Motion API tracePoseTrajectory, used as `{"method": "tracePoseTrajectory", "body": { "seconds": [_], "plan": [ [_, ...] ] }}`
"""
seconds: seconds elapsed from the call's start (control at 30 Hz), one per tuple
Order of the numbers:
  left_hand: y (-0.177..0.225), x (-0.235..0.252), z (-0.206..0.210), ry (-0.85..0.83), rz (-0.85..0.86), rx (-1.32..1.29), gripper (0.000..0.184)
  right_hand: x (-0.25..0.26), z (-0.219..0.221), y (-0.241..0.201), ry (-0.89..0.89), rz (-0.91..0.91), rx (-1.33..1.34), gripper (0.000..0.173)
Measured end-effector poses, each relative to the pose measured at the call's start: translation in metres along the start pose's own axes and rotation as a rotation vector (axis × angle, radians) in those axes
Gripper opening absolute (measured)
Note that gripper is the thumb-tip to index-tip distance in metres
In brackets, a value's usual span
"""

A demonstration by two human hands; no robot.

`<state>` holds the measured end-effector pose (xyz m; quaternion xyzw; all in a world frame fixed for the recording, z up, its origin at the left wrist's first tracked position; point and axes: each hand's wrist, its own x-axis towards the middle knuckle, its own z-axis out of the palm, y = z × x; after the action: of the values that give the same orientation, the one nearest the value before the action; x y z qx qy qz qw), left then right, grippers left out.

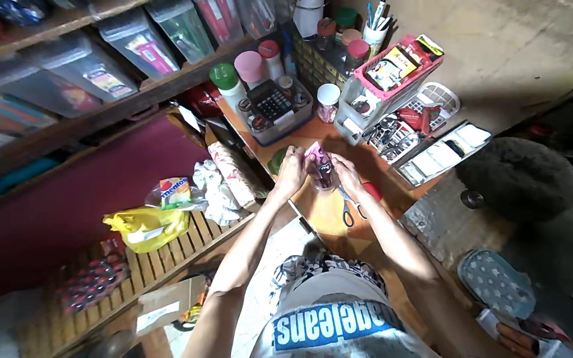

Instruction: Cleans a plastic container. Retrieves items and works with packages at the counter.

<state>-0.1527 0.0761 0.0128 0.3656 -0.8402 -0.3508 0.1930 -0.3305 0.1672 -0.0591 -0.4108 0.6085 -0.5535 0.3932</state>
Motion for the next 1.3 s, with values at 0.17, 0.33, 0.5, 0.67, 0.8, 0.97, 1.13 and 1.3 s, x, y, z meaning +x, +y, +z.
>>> {"method": "tracePoseTrajectory", "body": {
  "seconds": [0.17,0.33,0.5,0.67,0.8,0.97,1.13,1.3],
  "plan": [
    [0.005,-0.004,-0.002,-0.026,0.004,0.014,0.036,-0.001,0.001,-0.001,-0.010,0.023,-0.034,0.044],
    [0.014,-0.009,-0.009,-0.025,-0.042,-0.004,0.035,-0.007,-0.003,0.005,-0.016,-0.009,-0.031,0.043],
    [0.014,-0.006,-0.012,-0.039,-0.043,0.000,0.029,-0.007,-0.003,0.004,0.002,-0.008,-0.073,0.042],
    [0.011,-0.004,-0.018,-0.015,-0.005,-0.022,0.028,-0.005,-0.004,0.011,0.013,-0.029,-0.160,0.040],
    [-0.001,-0.001,-0.007,0.006,0.036,0.019,0.023,-0.009,0.000,0.019,0.034,-0.006,-0.164,0.041],
    [-0.008,0.021,-0.003,-0.038,-0.002,0.005,0.031,-0.007,0.003,0.013,0.042,0.015,-0.191,0.042],
    [-0.010,0.020,-0.001,0.037,0.009,-0.006,0.032,-0.003,0.002,0.013,0.113,-0.021,-0.253,0.024],
    [-0.005,0.021,0.000,-0.115,0.044,0.009,0.035,-0.007,0.004,0.000,-0.030,-0.001,-0.232,0.067]
  ]
}}
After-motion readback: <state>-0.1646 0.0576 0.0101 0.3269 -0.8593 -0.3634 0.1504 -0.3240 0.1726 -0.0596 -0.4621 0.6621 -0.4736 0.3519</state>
